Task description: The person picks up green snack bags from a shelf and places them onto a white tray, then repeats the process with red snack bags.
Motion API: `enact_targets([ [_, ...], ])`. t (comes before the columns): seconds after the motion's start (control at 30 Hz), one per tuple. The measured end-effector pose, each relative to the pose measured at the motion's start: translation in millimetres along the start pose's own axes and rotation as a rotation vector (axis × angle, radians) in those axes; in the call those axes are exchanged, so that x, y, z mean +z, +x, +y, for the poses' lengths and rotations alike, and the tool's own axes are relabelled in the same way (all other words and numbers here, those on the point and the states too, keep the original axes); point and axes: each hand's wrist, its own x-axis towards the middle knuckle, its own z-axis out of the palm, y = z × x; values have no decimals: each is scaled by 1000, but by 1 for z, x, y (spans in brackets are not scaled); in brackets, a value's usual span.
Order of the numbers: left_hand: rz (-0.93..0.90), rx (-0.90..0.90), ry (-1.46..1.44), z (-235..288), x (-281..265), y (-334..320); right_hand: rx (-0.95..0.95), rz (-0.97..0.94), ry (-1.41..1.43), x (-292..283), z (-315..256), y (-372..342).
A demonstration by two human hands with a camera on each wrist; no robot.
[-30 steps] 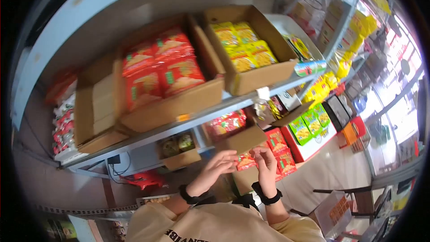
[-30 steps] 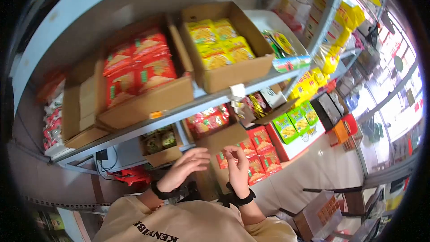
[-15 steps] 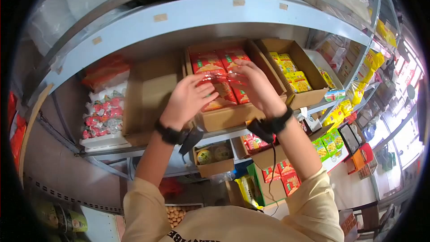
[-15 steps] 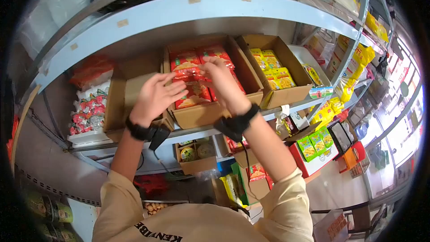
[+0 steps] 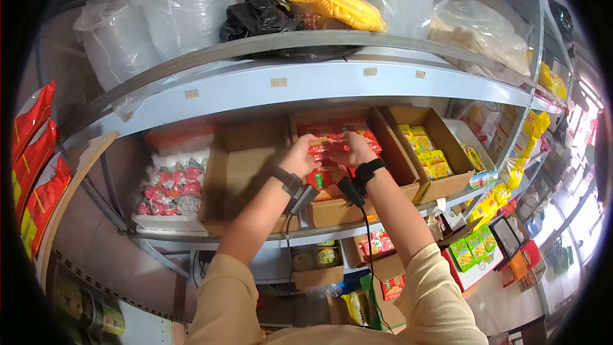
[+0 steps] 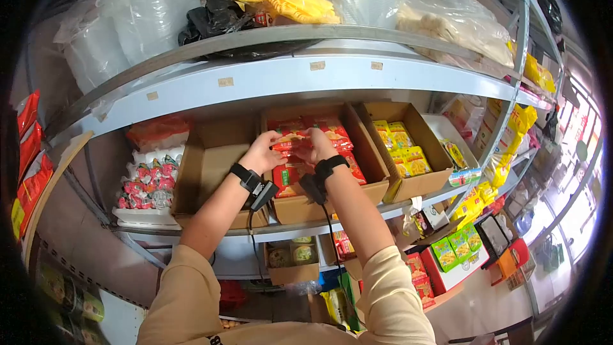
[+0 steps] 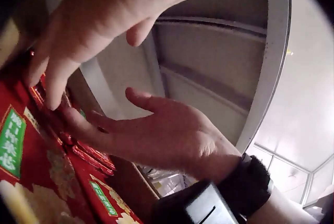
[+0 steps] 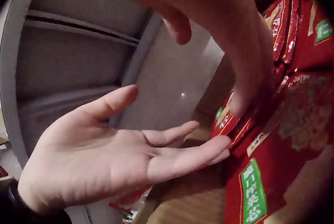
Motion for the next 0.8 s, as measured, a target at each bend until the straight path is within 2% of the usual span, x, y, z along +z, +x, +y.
enact_targets([
  [0.07,52,61,-16,0,2,2,-37,-133,79,-13,6,27],
  [0.13,66,172,-61,1,4,5,-103,-80,82,-10,5,34],
  [0.17,59,155,-78,2,3,7,-132,-51,84,-9,6,36],
  [0.27,41,134,-122,5,2,14,-41,-205,74,-19,13,81],
  [0.37,43,187,-135,4,6,-3,-72,-171,113,-13,13,71],
  [0.4,32,188,-144,4,1,-3,-88,-153,138,-9,9,61],
  [0.43,22,186,-153,4,-6,-3,-107,-228,132,-7,7,53],
  [0.5,21,179,-124,3,-10,-11,-109,-260,148,1,-2,27],
  [0.6,30,130,-261,2,-15,-18,-155,-318,203,2,-11,-16],
  [0.67,-97,126,-323,2,-19,-27,-223,-333,216,3,-14,-57],
  [0.77,-274,150,-336,1,-15,-48,-270,-495,181,-17,-9,-117],
  [0.8,-262,191,-262,0,-8,-66,-290,-447,125,-24,-4,-141],
])
